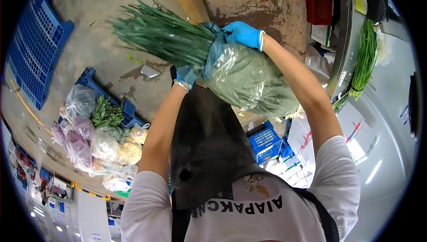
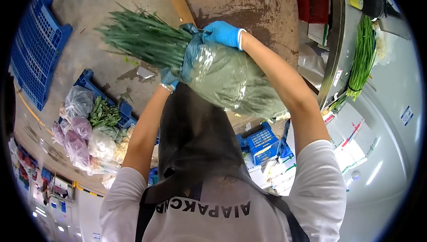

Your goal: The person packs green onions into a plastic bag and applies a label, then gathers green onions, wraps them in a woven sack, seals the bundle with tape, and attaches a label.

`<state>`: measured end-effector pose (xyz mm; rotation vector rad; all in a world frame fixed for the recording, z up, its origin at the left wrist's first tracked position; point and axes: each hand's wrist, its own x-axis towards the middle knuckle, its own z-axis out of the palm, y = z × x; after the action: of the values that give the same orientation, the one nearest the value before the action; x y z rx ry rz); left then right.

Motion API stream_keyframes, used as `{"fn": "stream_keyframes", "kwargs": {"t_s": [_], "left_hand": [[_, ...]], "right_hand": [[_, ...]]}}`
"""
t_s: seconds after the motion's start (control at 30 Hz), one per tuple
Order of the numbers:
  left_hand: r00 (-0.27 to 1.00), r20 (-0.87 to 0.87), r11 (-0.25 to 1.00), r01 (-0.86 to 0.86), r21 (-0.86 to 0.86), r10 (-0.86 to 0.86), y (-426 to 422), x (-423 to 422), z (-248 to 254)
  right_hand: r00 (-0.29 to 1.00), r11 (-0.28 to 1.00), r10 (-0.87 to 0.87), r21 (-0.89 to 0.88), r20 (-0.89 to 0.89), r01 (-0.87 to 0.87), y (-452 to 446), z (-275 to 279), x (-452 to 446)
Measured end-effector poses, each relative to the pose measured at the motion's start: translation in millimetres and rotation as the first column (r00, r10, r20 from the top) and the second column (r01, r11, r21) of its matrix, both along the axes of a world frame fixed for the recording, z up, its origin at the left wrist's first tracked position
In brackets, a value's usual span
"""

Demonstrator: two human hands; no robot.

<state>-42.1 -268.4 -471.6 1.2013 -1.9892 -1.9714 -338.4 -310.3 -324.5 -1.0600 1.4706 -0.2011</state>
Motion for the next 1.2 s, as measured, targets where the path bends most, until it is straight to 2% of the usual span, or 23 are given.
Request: {"fn": "stream_keyframes", "kwargs": {"t_s": [0.07, 0.1, 0.13, 0.2, 0.23, 0.27, 0.33, 0.37, 0.47, 0.53, 0.6, 0.63, 0.73, 0.77, 0.87, 0.9, 1.07, 1.13, 1.17, 1.2], "left_hand": [[1.0, -0.001, 0.998, 0.026, 0.056, -0.026, 6, 2, 9], [0.999, 0.0, 0.996, 0.041, 0.08, -0.042, 9, 4, 14], [0.998, 0.0, 0.992, 0.055, 0.11, -0.056, 11, 6, 18], [0.996, -0.005, 0.984, 0.088, 0.157, -0.088, 12, 11, 28], [0.994, -0.007, 0.978, 0.105, 0.18, -0.106, 11, 13, 33], [0.992, -0.009, 0.972, 0.121, 0.201, -0.122, 9, 14, 38], [0.987, -0.013, 0.958, 0.157, 0.24, -0.158, 7, 15, 45], [0.985, -0.01, 0.953, 0.172, 0.25, -0.175, 6, 15, 47], [0.977, -0.005, 0.942, 0.205, 0.267, -0.211, 3, 17, 57], [0.974, 0.002, 0.935, 0.218, 0.28, -0.228, 2, 19, 63], [0.971, 0.014, 0.931, 0.225, 0.288, -0.239, 0, 19, 70], [0.969, 0.026, 0.93, 0.23, 0.287, -0.247, -3, 20, 73], [0.965, 0.058, 0.932, 0.23, 0.279, -0.256, -10, 20, 88], [0.964, 0.075, 0.934, 0.226, 0.277, -0.256, -13, 21, 94], [0.958, 0.124, 0.938, 0.22, 0.267, -0.26, -19, 26, 119], [0.954, 0.144, 0.94, 0.22, 0.262, -0.263, -22, 28, 130], [0.909, 0.308, 0.943, 0.204, 0.263, -0.282, -42, 48, 217], [0.896, 0.344, 0.943, 0.193, 0.271, -0.282, -45, 55, 245], [0.907, 0.333, 0.95, 0.174, 0.258, -0.257, -53, 45, 274], [0.918, 0.321, 0.957, 0.155, 0.246, -0.231, -61, 35, 304]], "right_hand": [[0.989, 0.99, -0.048, 0.141, 0.139, 0.028, 1, 26, -2], [0.972, 0.936, -0.166, 0.336, 0.168, 0.102, 2, 37, 0], [0.947, 0.915, -0.246, 0.371, 0.208, 0.157, 0, 52, 6], [0.932, 0.853, -0.266, 0.51, 0.244, 0.11, -5, 58, 3], [0.937, 0.91, -0.244, 0.392, 0.249, 0.133, 9, 29, 7], [0.917, 0.872, -0.347, 0.429, 0.199, 0.237, 13, 22, 12], [0.78, 0.741, -0.621, 0.266, -0.078, 0.617, 7, 8, 28], [0.764, 0.676, -0.641, 0.416, -0.074, 0.608, -3, 9, 24], [0.915, 0.879, -0.356, 0.402, 0.192, 0.257, 1, -27, 26], [0.934, 0.906, -0.264, 0.393, 0.24, 0.156, 9, -59, 31], [0.877, 0.818, -0.398, 0.538, 0.269, 0.206, -4, -31, 33], [0.879, 0.813, -0.403, 0.542, 0.255, 0.215, -8, -19, 36], [0.698, 0.718, -0.621, 0.615, 0.356, 0.325, -7, 4, 41], [0.675, 0.654, -0.674, 0.668, 0.301, 0.356, -9, 7, 45], [0.646, 0.724, -0.665, 0.534, 0.374, 0.436, -9, 37, 53], [0.55, 0.626, -0.745, 0.681, 0.378, 0.38, -10, 47, 49], [0.56, 0.623, -0.742, 0.689, 0.369, 0.371, -2, 42, 48], [0.446, 0.558, -0.817, 0.698, 0.367, 0.448, -1, 42, 48], [0.417, 0.554, -0.826, 0.688, 0.38, 0.47, -3, 36, 46], [0.551, 0.596, -0.765, 0.69, 0.332, 0.411, -7, 27, 36]]}}
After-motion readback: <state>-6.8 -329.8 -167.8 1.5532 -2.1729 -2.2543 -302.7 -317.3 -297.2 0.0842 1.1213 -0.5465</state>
